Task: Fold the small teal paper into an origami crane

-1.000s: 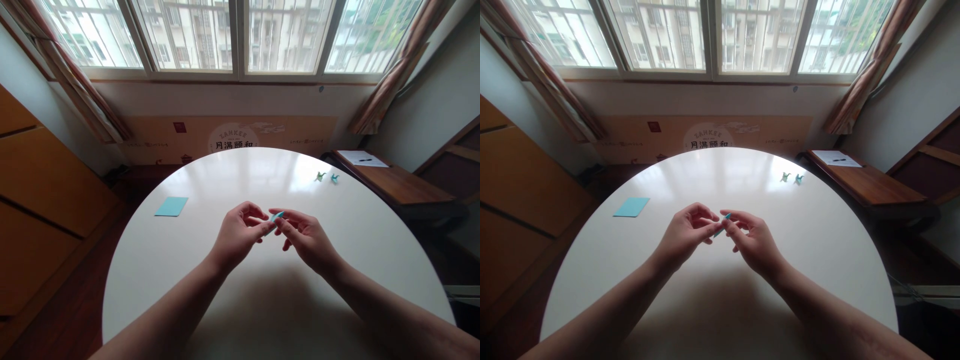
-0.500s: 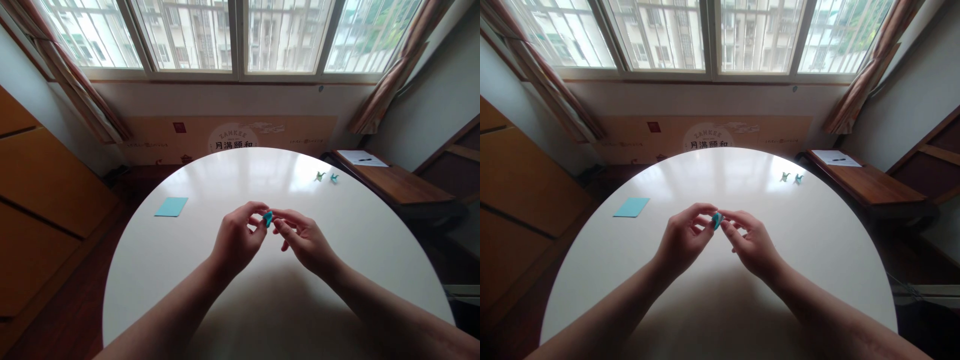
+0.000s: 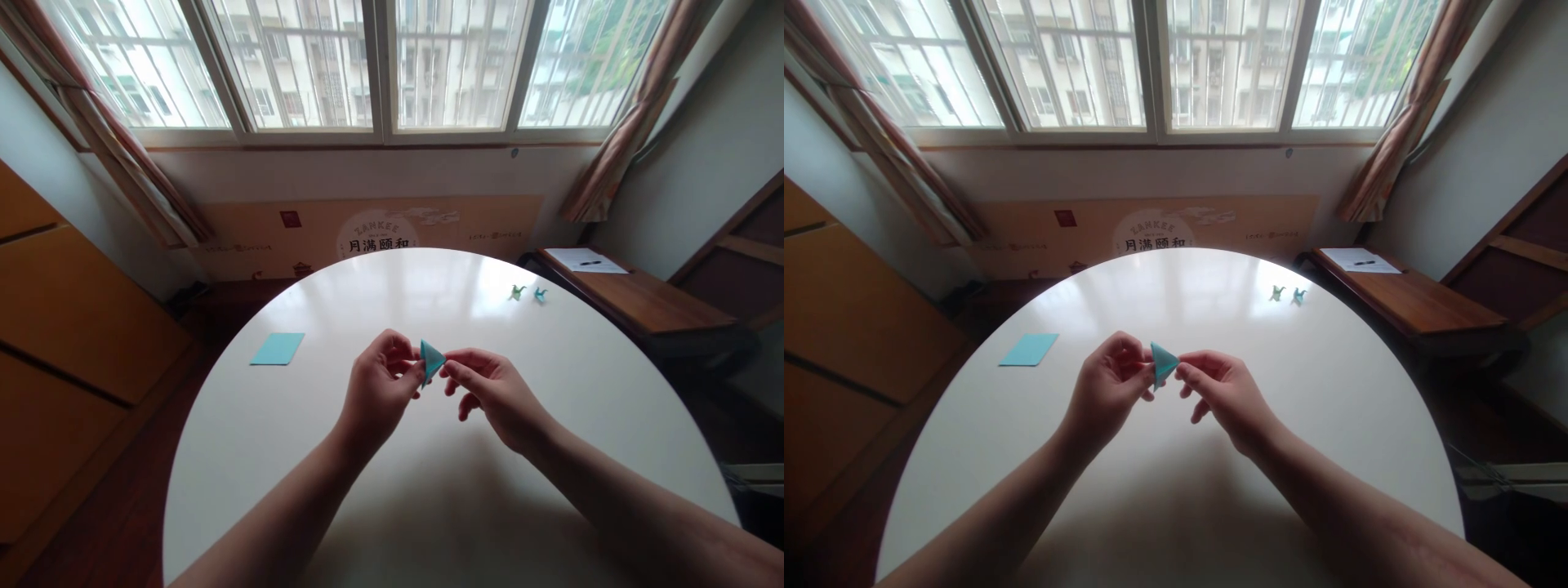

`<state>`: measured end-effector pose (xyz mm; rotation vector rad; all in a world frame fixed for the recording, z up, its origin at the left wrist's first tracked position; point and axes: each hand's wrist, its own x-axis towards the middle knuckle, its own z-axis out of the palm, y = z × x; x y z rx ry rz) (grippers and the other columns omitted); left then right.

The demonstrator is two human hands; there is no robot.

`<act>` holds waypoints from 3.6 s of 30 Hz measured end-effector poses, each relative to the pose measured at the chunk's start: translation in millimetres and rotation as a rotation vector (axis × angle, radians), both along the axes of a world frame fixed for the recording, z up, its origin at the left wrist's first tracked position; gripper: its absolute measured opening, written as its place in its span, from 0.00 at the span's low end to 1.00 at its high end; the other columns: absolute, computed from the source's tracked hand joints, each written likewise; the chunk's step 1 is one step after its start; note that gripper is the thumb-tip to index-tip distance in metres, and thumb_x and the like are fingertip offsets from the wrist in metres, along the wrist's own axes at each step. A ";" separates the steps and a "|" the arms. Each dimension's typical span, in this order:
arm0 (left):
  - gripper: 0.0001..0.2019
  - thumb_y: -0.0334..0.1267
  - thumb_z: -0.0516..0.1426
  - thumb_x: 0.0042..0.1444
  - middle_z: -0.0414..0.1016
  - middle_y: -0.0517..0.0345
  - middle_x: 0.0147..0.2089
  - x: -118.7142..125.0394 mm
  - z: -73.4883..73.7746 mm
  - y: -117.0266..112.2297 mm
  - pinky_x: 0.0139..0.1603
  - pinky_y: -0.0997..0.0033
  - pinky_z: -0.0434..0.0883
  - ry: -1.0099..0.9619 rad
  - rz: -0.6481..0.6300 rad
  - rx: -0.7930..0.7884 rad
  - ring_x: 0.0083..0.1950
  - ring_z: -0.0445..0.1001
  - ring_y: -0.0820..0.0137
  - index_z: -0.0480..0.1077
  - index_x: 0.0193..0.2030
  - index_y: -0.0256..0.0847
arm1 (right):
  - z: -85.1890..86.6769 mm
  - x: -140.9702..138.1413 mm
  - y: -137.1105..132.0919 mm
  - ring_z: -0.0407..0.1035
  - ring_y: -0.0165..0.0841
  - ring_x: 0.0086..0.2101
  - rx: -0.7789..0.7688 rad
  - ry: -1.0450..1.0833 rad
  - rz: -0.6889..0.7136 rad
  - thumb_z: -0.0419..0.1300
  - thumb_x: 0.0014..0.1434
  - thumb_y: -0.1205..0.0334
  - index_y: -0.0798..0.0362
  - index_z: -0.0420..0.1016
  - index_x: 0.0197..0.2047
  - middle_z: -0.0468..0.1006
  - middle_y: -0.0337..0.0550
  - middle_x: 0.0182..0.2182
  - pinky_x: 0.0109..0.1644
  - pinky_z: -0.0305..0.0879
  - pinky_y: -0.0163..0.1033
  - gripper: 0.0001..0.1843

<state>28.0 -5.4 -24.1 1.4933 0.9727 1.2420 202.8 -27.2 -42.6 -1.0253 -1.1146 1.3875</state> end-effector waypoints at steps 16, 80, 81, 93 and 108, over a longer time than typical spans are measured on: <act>0.07 0.33 0.65 0.56 0.75 0.46 0.55 1.0 0.1 -8.1 0.33 0.71 0.80 0.146 -0.071 0.263 0.46 0.79 0.62 0.80 0.42 0.40 | -3.9 3.5 -0.6 0.74 0.34 0.29 0.155 0.051 -0.074 0.72 0.55 0.51 0.50 0.86 0.40 0.83 0.47 0.33 0.22 0.70 0.34 0.14; 0.06 0.38 0.68 0.54 0.82 0.55 0.33 0.7 20.7 -20.3 0.27 0.76 0.71 0.087 -0.038 0.026 0.31 0.75 0.69 0.84 0.38 0.41 | 18.8 7.6 -20.4 0.76 0.34 0.30 0.489 -0.222 -0.135 0.68 0.60 0.61 0.49 0.84 0.40 0.82 0.44 0.32 0.25 0.71 0.33 0.04; 0.06 0.38 0.68 0.54 0.82 0.55 0.32 1.0 21.4 -21.4 0.27 0.76 0.71 0.075 -0.040 0.003 0.31 0.75 0.70 0.84 0.38 0.42 | 19.1 7.6 -21.6 0.76 0.34 0.30 0.461 -0.202 -0.120 0.68 0.61 0.60 0.49 0.84 0.41 0.82 0.45 0.33 0.24 0.71 0.33 0.05; 0.09 0.43 0.68 0.55 0.84 0.54 0.34 0.8 22.0 -21.9 0.25 0.77 0.69 0.099 -0.052 -0.081 0.31 0.75 0.69 0.84 0.41 0.44 | 19.5 7.1 -22.9 0.73 0.31 0.25 0.330 -0.167 -0.114 0.69 0.60 0.56 0.51 0.85 0.37 0.81 0.43 0.28 0.21 0.71 0.32 0.08; 0.09 0.45 0.67 0.55 0.79 0.55 0.27 5.0 17.3 -23.3 0.23 0.76 0.67 0.059 -0.072 -0.165 0.27 0.71 0.70 0.84 0.36 0.43 | 20.6 6.4 -22.8 0.73 0.33 0.27 0.287 -0.128 -0.087 0.69 0.59 0.54 0.53 0.84 0.36 0.80 0.44 0.28 0.21 0.71 0.33 0.11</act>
